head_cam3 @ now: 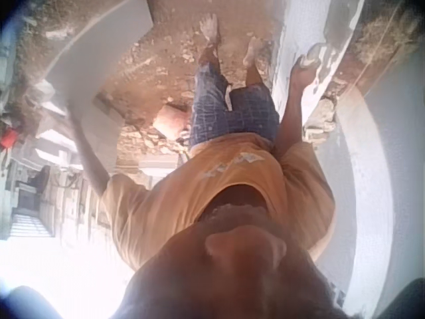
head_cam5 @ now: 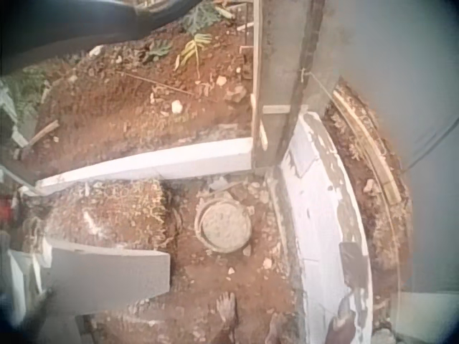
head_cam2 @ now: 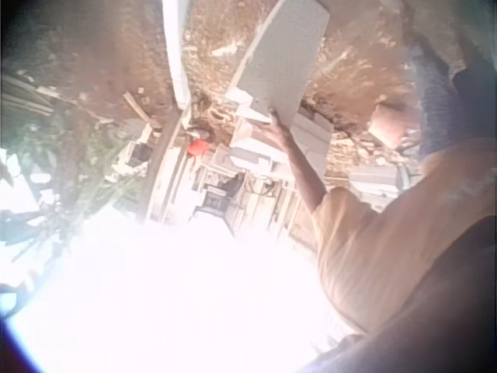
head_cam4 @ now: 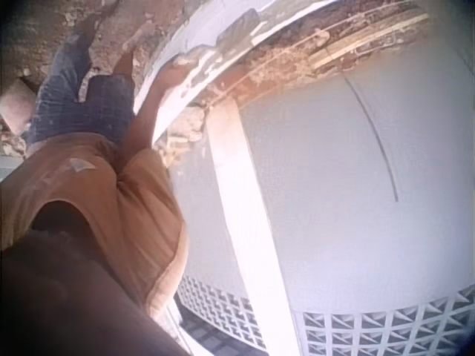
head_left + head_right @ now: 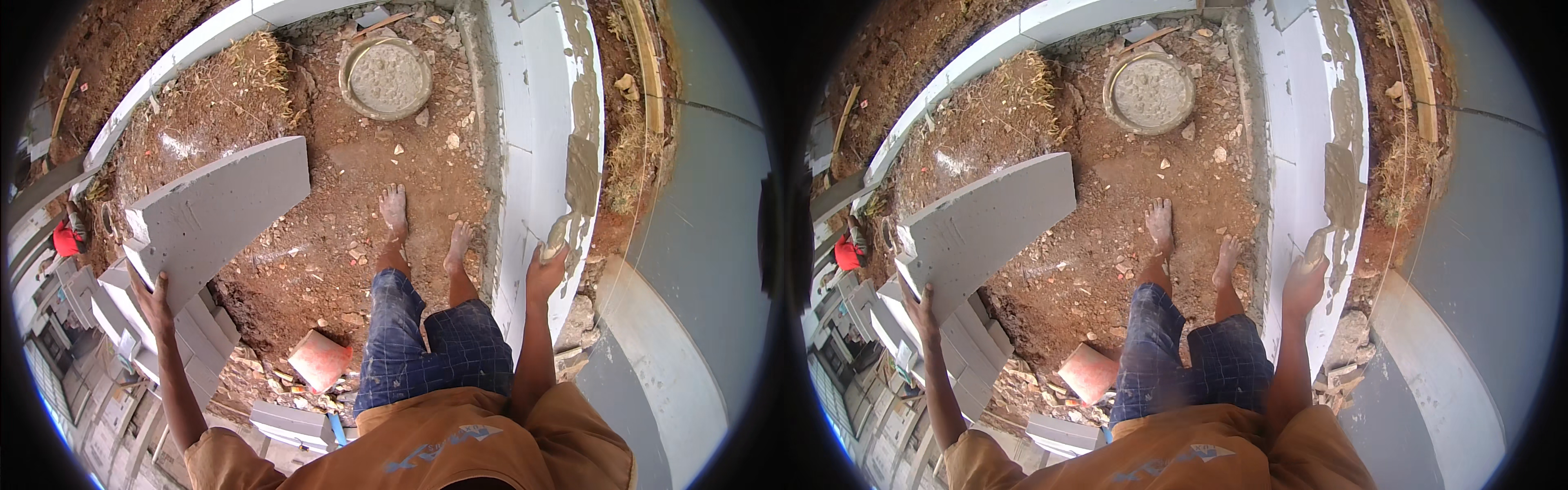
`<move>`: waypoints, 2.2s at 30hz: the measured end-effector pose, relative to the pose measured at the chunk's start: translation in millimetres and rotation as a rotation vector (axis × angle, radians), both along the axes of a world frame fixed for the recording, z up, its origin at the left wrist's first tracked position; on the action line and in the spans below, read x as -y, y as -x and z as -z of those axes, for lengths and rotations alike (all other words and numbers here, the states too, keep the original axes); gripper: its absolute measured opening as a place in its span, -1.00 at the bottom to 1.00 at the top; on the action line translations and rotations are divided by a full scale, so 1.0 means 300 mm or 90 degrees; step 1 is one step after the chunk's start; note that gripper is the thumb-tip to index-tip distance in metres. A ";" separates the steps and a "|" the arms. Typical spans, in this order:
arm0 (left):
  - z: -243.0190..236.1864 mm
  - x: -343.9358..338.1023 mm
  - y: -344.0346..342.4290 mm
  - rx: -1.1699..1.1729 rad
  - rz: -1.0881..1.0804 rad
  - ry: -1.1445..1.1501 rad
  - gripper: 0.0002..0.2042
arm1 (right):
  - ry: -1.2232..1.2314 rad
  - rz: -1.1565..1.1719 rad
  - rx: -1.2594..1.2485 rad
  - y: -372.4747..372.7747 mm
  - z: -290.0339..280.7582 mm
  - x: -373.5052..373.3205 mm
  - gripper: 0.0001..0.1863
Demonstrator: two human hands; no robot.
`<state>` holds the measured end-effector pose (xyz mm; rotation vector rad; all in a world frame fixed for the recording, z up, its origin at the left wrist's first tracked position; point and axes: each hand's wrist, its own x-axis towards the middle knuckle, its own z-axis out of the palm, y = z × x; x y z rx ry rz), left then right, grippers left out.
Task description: The person measures and cuts a white wall tile using a hand saw, then applies mortar to the wall and sets the tile in place. The person uses a trowel to spread mortar and a hand saw to cut the tile to size.
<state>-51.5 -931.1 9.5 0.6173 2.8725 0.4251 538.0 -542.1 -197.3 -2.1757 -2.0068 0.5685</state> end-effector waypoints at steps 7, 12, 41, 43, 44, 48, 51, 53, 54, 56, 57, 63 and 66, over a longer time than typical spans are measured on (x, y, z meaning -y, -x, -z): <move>-0.010 0.051 -0.025 -0.016 -0.094 0.029 0.17 | 0.160 -0.407 0.064 0.812 0.600 -0.216 -0.45; -0.019 0.096 0.036 0.098 -0.157 -0.065 0.14 | 0.239 -0.304 0.090 1.340 1.121 -0.384 -0.62; 0.019 -0.006 -0.008 -0.020 0.084 0.050 0.04 | 0.110 0.140 -0.299 -0.778 -0.304 0.386 -0.41; 0.021 0.011 -0.010 -0.021 0.072 0.056 0.03 | 0.107 0.154 -0.190 -0.826 -0.266 0.472 -0.41; 0.021 0.011 0.003 -0.020 0.080 0.059 0.03 | 0.104 0.144 -0.134 -0.863 -0.249 0.519 -0.41; 0.022 -0.011 0.027 -0.026 0.105 0.083 0.01 | 0.099 0.164 -0.073 -0.887 -0.239 0.660 -0.48; 0.027 -0.011 0.033 -0.062 0.144 0.070 -0.02 | 0.188 0.191 -0.034 -0.936 -0.226 0.724 -0.57; 0.029 -0.015 0.060 -0.097 0.134 0.112 0.00 | 0.153 0.212 -0.024 -0.931 -0.235 0.742 -0.59; 0.024 -0.020 0.037 -0.064 0.108 0.116 0.02 | 0.105 0.209 -0.026 -0.932 -0.237 0.754 -0.60; 0.014 -0.010 0.004 -0.022 0.068 0.116 0.06 | 0.133 0.218 -0.026 -0.962 -0.231 0.780 -0.63; 0.017 -0.055 0.003 -0.022 0.078 0.119 0.07 | 0.146 0.230 -0.027 -0.963 -0.220 0.774 -0.64; 0.023 -0.036 -0.001 -0.028 0.085 0.102 0.06 | 0.133 0.164 -0.021 -0.894 -0.210 0.599 -0.64; 0.047 0.009 0.035 -0.074 0.081 0.104 0.06 | 0.123 0.156 -0.042 -0.868 -0.266 0.565 -0.62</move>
